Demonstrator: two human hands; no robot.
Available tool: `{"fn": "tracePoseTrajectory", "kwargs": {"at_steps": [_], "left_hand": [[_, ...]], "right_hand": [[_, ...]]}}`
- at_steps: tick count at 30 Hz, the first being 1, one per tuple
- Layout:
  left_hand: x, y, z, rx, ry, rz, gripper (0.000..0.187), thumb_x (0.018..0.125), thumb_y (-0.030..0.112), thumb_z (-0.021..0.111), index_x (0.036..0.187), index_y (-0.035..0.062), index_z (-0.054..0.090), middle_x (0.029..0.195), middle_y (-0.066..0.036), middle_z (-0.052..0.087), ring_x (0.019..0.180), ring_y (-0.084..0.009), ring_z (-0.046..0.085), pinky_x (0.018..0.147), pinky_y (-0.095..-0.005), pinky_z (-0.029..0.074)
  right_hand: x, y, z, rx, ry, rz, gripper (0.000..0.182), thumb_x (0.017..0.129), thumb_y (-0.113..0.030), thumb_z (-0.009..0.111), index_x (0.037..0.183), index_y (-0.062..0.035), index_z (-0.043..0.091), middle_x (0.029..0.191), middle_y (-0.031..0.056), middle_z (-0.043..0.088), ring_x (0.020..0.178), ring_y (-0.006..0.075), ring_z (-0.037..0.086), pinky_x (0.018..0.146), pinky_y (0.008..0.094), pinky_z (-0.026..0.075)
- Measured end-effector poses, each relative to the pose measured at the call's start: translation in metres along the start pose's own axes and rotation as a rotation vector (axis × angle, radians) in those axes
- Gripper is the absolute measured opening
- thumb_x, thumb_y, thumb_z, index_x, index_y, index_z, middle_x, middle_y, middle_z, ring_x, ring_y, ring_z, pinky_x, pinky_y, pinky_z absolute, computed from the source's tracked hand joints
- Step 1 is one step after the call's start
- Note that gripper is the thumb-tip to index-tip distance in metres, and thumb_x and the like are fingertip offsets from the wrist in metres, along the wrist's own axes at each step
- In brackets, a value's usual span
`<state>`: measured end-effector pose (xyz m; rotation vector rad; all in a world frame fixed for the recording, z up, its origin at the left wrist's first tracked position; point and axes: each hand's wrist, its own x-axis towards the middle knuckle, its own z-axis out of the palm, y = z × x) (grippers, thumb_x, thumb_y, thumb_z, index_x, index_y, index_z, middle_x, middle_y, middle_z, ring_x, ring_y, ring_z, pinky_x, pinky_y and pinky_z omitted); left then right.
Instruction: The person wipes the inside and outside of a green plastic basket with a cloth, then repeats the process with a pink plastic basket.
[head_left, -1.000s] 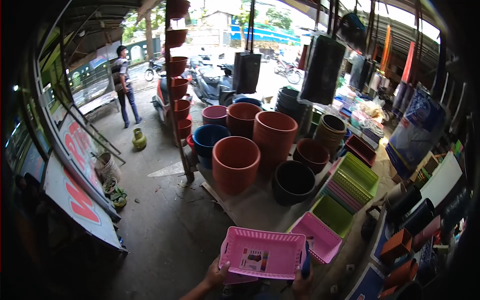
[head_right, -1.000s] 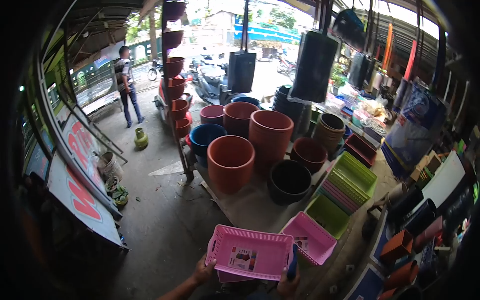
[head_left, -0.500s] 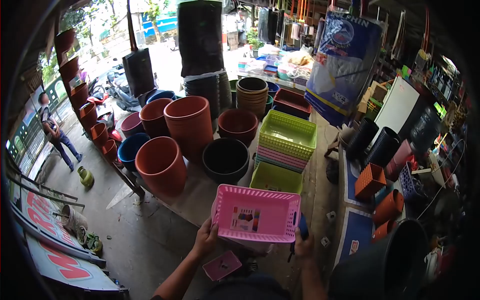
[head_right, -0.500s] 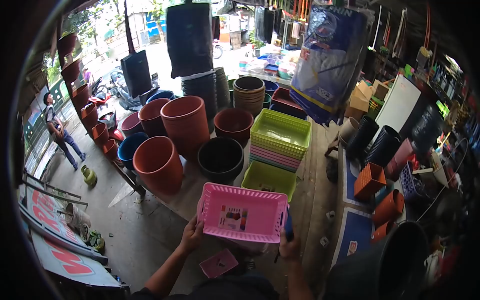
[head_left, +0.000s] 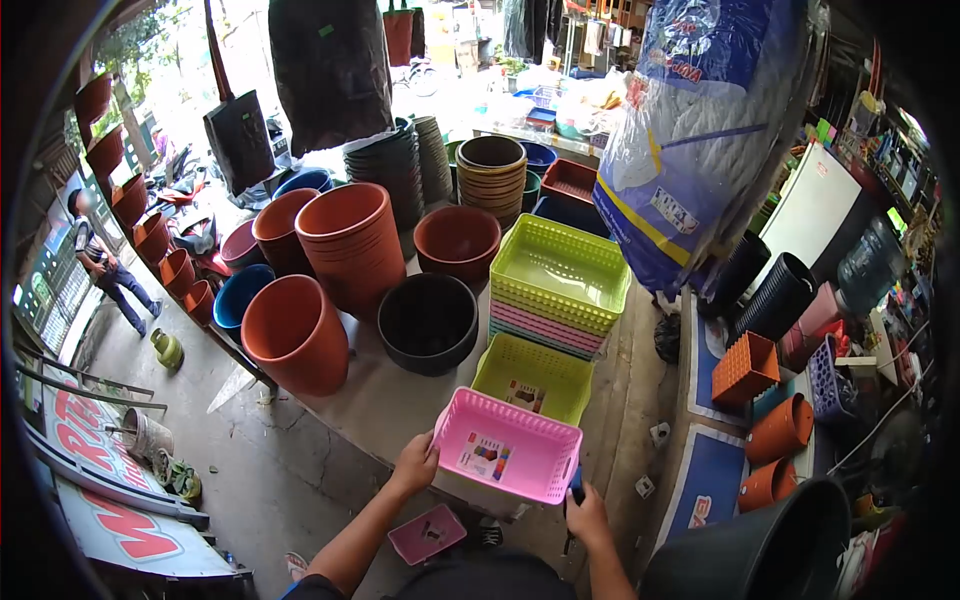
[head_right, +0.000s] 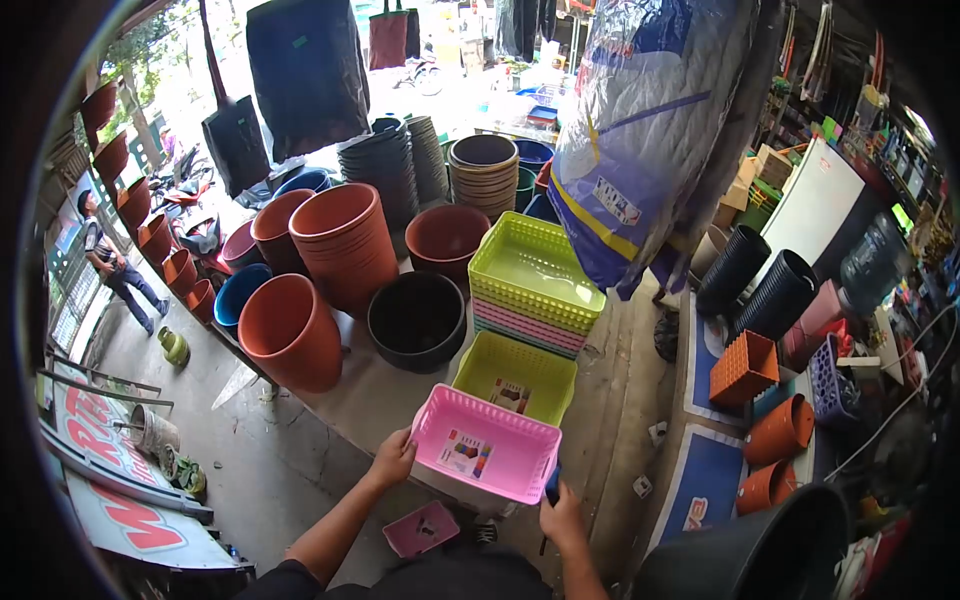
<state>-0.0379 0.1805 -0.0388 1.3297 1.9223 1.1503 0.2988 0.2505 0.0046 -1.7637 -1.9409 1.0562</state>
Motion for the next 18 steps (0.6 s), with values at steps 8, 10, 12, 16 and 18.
{"fn": "tracePoseTrajectory", "kwargs": {"at_steps": [8, 10, 12, 16, 18], "left_hand": [[-0.011, -0.008, 0.02, 0.257, 0.172, -0.013, 0.042, 0.086, 0.011, 0.057, 0.127, 0.0002, 0.056, 0.093, -0.02, 0.057, 0.085, -0.0339, 0.059, 0.079, -0.0406, 0.05], [-0.014, -0.01, 0.024, 0.281, 0.201, 0.019, 0.044, 0.088, 0.014, 0.058, 0.129, 0.0018, 0.055, 0.096, -0.02, 0.056, 0.084, -0.0344, 0.059, 0.079, -0.0408, 0.05], [-0.017, -0.011, 0.027, 0.276, 0.207, -0.023, 0.043, 0.089, 0.016, 0.057, 0.13, 0.0034, 0.055, 0.098, -0.019, 0.055, 0.085, -0.0344, 0.06, 0.079, -0.0407, 0.05], [-0.023, -0.005, 0.027, 0.24, 0.196, -0.155, 0.043, 0.092, 0.024, 0.057, 0.132, 0.0084, 0.055, 0.103, -0.019, 0.056, 0.093, -0.0342, 0.06, 0.082, -0.0402, 0.05], [-0.027, -0.009, 0.026, 0.245, 0.183, -0.183, 0.045, 0.092, 0.026, 0.058, 0.133, 0.0082, 0.054, 0.107, -0.02, 0.056, 0.098, -0.0344, 0.06, 0.085, -0.0404, 0.049]], "right_hand": [[0.025, 0.017, 0.016, -0.04, 0.429, -0.46, 0.068, 0.083, -0.016, 0.061, 0.142, 0.0058, 0.036, 0.14, 0.0282, 0.044, 0.128, 0.0473, 0.043, 0.109, 0.0496, 0.032], [0.026, 0.019, 0.021, -0.117, 0.264, -0.489, 0.083, 0.075, -0.017, 0.064, 0.146, 0.006, 0.027, 0.149, 0.0271, 0.032, 0.137, 0.0456, 0.03, 0.114, 0.0528, 0.022], [0.03, 0.02, 0.035, -0.332, -0.046, -0.424, 0.092, 0.07, -0.02, 0.066, 0.147, 0.0054, 0.023, 0.154, 0.0263, 0.02, 0.142, 0.0441, 0.019, 0.116, 0.0527, 0.016], [0.033, 0.03, 0.052, -0.339, 0.047, -0.524, 0.089, 0.071, -0.02, 0.064, 0.147, 0.0057, 0.023, 0.155, 0.0257, 0.017, 0.141, 0.0499, 0.016, 0.115, 0.0557, 0.013], [0.034, 0.026, 0.056, -0.339, 0.008, -0.488, 0.088, 0.072, -0.02, 0.064, 0.147, 0.0052, 0.024, 0.155, 0.0255, 0.017, 0.141, 0.0494, 0.016, 0.115, 0.0579, 0.013]]}}
